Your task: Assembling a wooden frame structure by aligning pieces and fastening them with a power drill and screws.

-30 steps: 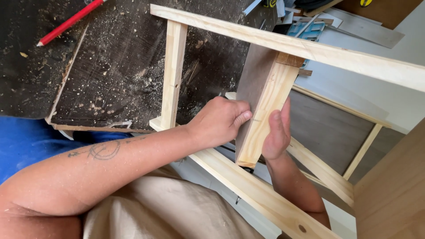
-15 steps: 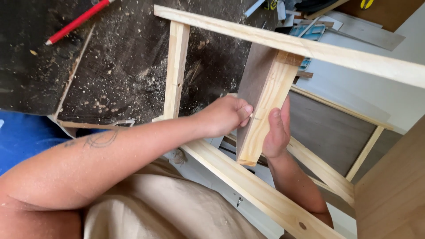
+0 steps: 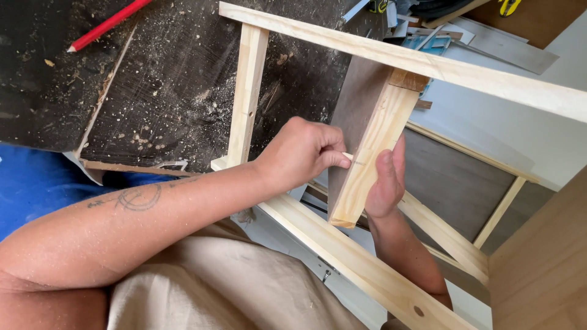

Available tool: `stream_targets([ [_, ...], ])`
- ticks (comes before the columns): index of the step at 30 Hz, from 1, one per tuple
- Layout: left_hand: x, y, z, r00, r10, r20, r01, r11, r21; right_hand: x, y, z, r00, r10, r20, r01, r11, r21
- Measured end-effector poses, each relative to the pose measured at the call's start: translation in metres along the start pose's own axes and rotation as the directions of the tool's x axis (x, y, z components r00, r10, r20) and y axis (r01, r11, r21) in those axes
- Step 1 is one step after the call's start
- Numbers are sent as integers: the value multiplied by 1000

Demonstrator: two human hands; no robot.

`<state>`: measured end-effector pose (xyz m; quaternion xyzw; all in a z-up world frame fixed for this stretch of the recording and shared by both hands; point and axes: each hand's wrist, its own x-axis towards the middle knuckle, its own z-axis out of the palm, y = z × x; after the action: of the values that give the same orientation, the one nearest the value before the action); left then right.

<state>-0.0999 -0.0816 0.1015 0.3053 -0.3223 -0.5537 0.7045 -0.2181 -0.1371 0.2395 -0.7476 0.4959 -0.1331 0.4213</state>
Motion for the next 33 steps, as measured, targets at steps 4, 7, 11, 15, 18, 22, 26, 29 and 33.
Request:
stream_targets([
  [4, 0, 1, 1, 996, 87, 8, -88, 995, 53, -1, -5, 5, 1000, -14, -21, 11, 995, -98],
  [7, 3, -2, 1, 998, 64, 5, -64, 996, 65, -1, -10, 10, 1000, -2, -4, 1, 997, -83],
  [11, 3, 0, 1, 999, 43, 11, -43, 997, 66, 0, -11, 14, 1000, -18, -6, 17, 991, -134],
  [15, 3, 1, 1, 999, 38, 27, -39, 998, 44, -2, -16, 21, 1000, -12, -23, 9, 991, -137],
  [18, 2, 2, 0, 999, 36, 15, -37, 998, 43, -4, -10, 14, 999, -1, -34, -4, 988, -157],
  [22, -2, 6, -4, 998, 31, 46, -32, 999, 29, -8, 5, -8, 998, 48, -45, -57, 973, -225],
  [26, -3, 3, -4, 999, 19, 49, -19, 1000, 3, -7, -10, 0, 991, 79, -104, -102, 965, -240],
  [29, -1, 4, -6, 999, 9, 46, -9, 1000, -11, -4, -12, 2, 991, 90, -103, -112, 967, -229],
  [33, 1, 1, -9, 993, 113, 20, -114, 989, 90, -2, -16, 9, 993, 73, -92, -94, 965, -245],
])
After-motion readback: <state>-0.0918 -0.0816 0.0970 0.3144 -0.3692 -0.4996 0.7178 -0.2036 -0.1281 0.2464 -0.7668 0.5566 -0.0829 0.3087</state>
